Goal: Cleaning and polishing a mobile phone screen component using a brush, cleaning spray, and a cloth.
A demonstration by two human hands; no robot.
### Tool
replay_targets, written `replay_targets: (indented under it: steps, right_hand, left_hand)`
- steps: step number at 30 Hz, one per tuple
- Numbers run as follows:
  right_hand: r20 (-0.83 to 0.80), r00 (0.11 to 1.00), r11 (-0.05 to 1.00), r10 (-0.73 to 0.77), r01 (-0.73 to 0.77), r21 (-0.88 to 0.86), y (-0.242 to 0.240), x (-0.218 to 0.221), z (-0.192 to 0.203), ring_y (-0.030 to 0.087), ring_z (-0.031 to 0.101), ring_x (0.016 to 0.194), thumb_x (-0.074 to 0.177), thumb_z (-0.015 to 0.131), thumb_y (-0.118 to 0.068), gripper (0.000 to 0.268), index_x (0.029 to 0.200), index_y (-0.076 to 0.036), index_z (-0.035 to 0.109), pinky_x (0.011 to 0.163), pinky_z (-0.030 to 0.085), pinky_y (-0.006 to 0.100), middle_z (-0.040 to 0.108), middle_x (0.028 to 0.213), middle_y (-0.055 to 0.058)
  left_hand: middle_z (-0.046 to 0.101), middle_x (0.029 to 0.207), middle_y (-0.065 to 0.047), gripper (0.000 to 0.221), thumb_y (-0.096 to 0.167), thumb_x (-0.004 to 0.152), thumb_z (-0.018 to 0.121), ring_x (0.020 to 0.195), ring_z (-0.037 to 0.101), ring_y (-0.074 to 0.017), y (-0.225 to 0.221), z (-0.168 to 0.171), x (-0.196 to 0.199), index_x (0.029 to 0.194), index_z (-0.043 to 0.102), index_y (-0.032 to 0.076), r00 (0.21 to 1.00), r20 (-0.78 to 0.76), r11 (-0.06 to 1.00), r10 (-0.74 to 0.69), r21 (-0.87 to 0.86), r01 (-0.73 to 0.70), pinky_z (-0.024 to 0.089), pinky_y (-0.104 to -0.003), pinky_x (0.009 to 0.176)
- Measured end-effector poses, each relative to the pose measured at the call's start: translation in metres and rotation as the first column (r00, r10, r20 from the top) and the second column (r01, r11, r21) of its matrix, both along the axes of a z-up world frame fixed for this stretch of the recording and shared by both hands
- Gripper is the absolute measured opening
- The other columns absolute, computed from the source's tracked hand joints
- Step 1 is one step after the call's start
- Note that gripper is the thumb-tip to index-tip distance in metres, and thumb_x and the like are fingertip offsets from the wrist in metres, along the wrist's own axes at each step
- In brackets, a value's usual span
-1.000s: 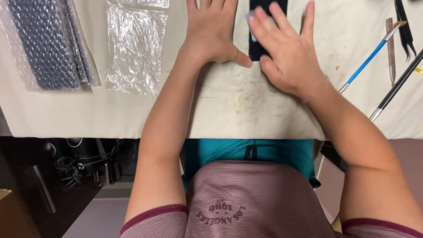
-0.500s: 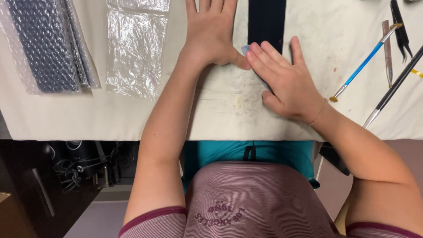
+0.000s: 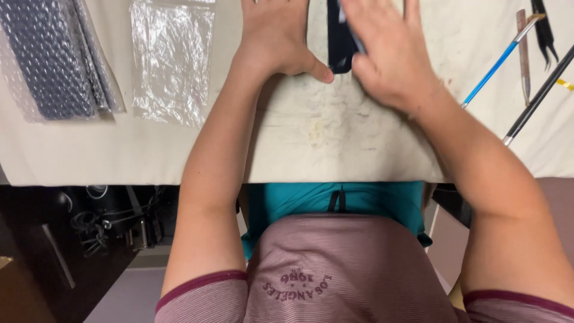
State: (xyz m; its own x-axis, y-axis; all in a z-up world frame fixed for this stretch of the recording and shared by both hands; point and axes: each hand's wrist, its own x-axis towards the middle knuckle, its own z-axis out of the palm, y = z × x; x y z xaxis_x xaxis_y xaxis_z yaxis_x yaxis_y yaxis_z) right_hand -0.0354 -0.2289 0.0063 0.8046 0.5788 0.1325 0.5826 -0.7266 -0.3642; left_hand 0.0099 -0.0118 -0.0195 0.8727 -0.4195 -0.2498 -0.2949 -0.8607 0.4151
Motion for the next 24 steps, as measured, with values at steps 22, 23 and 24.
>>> replay_targets:
  steps: [22,23,24]
  right_hand:
    - [-0.112,0.989,0.995,-0.096,0.092,-0.038,0.001,-0.007,0.013,0.042,0.028,0.151,0.089,0.044,-0.001,0.07,0.158,0.003,0.037,0.123,0.015,0.06,0.039,0.164,0.022]
    - [-0.114,0.991,0.996,-0.066,0.058,-0.068,-0.001,-0.025,0.013,0.043,0.028,0.152,0.091,0.045,-0.004,0.068,0.158,0.003,0.039,0.124,0.015,0.062,0.04,0.163,0.024]
    - [-0.114,0.992,0.997,-0.056,0.048,-0.067,-0.002,-0.039,0.014,0.043,0.028,0.152,0.091,0.045,-0.004,0.068,0.158,0.003,0.039,0.124,0.015,0.062,0.04,0.163,0.024]
  left_hand:
    - [-0.009,0.168,-0.033,0.147,0.084,0.06,0.082,0.15,-0.019,-0.0465,0.003,0.031,-0.006,0.167,0.0,0.024,0.995,-0.058,0.988,-0.079,0.125,0.086,-0.015,-0.068,0.116]
    - [-0.007,0.167,-0.037,0.148,0.083,0.06,0.083,0.149,-0.019,-0.0479,0.004,0.03,-0.006,0.167,0.0,0.023,0.995,-0.052,0.99,-0.08,0.109,0.085,-0.016,-0.068,0.114]
    - [-0.007,0.167,-0.037,0.148,0.083,0.06,0.083,0.149,-0.019,-0.0479,0.007,0.031,-0.007,0.167,0.0,0.023,0.996,-0.052,0.991,-0.07,0.109,0.075,-0.016,-0.068,0.114]
